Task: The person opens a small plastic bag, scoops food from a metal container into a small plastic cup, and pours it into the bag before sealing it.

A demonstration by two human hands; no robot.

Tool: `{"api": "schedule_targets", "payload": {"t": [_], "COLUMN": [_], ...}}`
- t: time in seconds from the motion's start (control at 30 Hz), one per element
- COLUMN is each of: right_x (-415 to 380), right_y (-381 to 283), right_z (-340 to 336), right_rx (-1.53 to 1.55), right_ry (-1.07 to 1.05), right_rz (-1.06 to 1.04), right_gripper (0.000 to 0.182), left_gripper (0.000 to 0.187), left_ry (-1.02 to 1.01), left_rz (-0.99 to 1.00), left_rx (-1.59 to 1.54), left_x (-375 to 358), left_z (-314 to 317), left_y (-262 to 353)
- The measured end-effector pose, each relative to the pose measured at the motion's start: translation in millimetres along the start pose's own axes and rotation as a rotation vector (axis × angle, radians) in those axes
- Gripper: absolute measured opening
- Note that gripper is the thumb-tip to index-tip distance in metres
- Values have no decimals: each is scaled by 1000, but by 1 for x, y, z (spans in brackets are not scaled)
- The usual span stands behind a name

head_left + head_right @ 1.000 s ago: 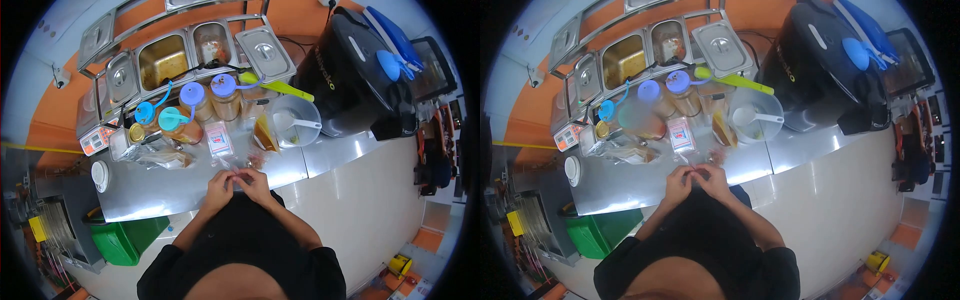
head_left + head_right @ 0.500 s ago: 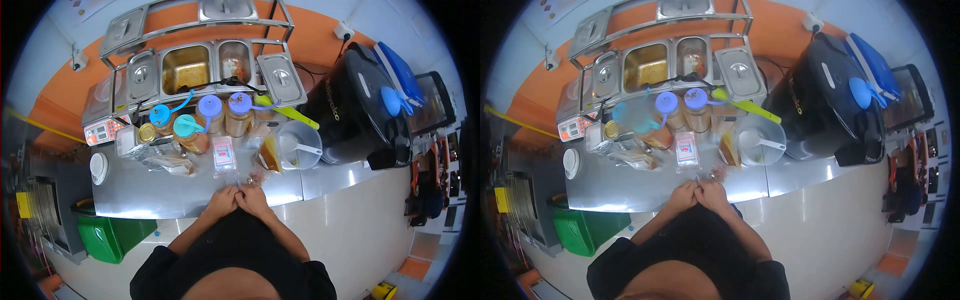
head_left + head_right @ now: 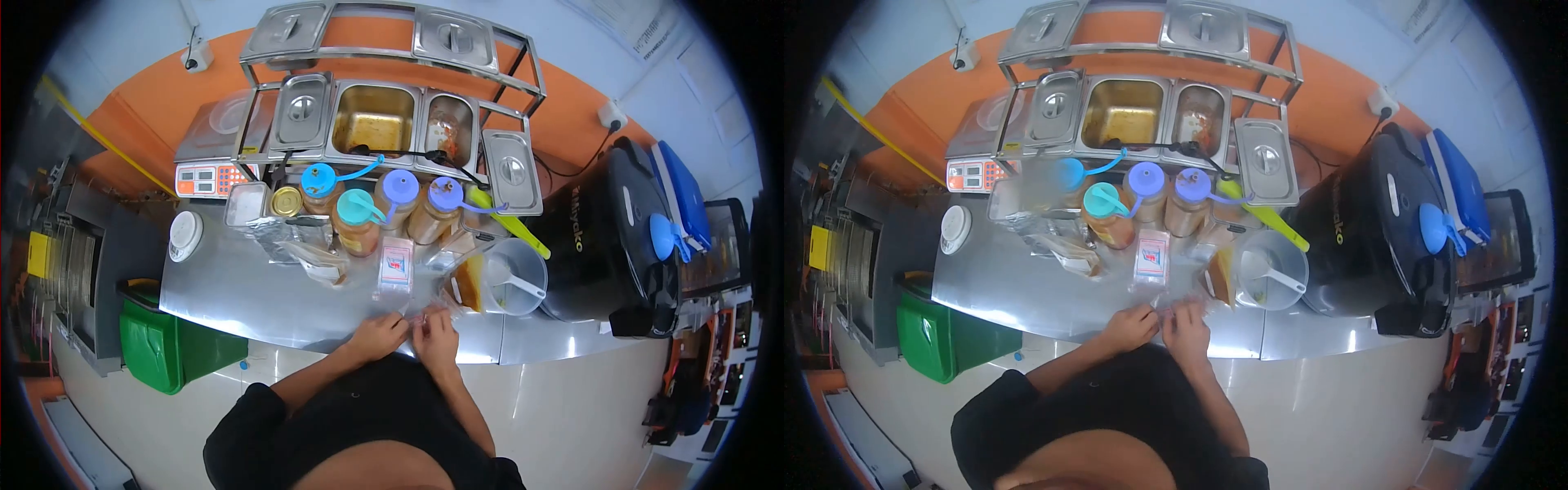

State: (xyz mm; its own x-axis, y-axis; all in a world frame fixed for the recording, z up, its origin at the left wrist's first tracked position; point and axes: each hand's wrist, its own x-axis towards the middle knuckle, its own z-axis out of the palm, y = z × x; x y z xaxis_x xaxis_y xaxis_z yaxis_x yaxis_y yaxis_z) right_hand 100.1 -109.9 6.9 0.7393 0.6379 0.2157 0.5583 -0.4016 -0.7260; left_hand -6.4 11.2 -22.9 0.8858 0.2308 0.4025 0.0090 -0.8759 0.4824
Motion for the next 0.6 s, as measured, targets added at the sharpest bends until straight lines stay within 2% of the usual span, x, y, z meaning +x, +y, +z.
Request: {"api": "schedule_targets", "payload": {"t": [0.07, 0.13, 0.17, 0.2, 0.27, 0.33, 0.4, 0.47, 0.5, 0.53, 0.57, 0.6], "right_x": [2, 4, 5, 6, 7, 6, 7, 8, 9, 9, 9, 9], "right_y": [0, -1, -3, -6, -14, 0, 3, -8, -6, -3, -1, -5], "right_z": [4, 9, 11, 12, 14, 25, 31, 30, 31, 35, 37, 40], "right_rx": [-92, -16, 58, 59, 260, 204, 151, 224, 220, 202, 186, 183], "right_ry": [1, 13, 24, 18, 2, 37, 71, 130, 113, 88, 67, 61], "right_rz": [-254, -212, -162, -170, 18, 6, -15, 44, 32, -60, -149, -155], "right_gripper": [16, 13, 10, 10, 9, 10, 11, 10, 10, 9, 10, 10], "left_gripper": [15, 17, 17, 17, 16, 14, 14, 14, 17, 19, 19, 20], "left_ry": [34, 224, 232, 300, 378, 437, 463, 491, 497, 498, 508, 536], "left_rz": [37, -74, -78, -163, -256, -463, -509, -564, -594, -620, -627, -559], "left_rx": [14, -18, -15, -95, -172, -276, -278, -283, -417, -553, -555, -515], "left_x": [3, 8, 12, 19, 26, 28, 28, 22, 17, 11, 5, 2], "left_z": [-1, -5, -6, -11, -13, -10, -14, -14, -14, -15, -16, -21], "left_y": [-3, -5, -5, -1, 1, 0, 3, 6, 6, 6, 5, 6]}}
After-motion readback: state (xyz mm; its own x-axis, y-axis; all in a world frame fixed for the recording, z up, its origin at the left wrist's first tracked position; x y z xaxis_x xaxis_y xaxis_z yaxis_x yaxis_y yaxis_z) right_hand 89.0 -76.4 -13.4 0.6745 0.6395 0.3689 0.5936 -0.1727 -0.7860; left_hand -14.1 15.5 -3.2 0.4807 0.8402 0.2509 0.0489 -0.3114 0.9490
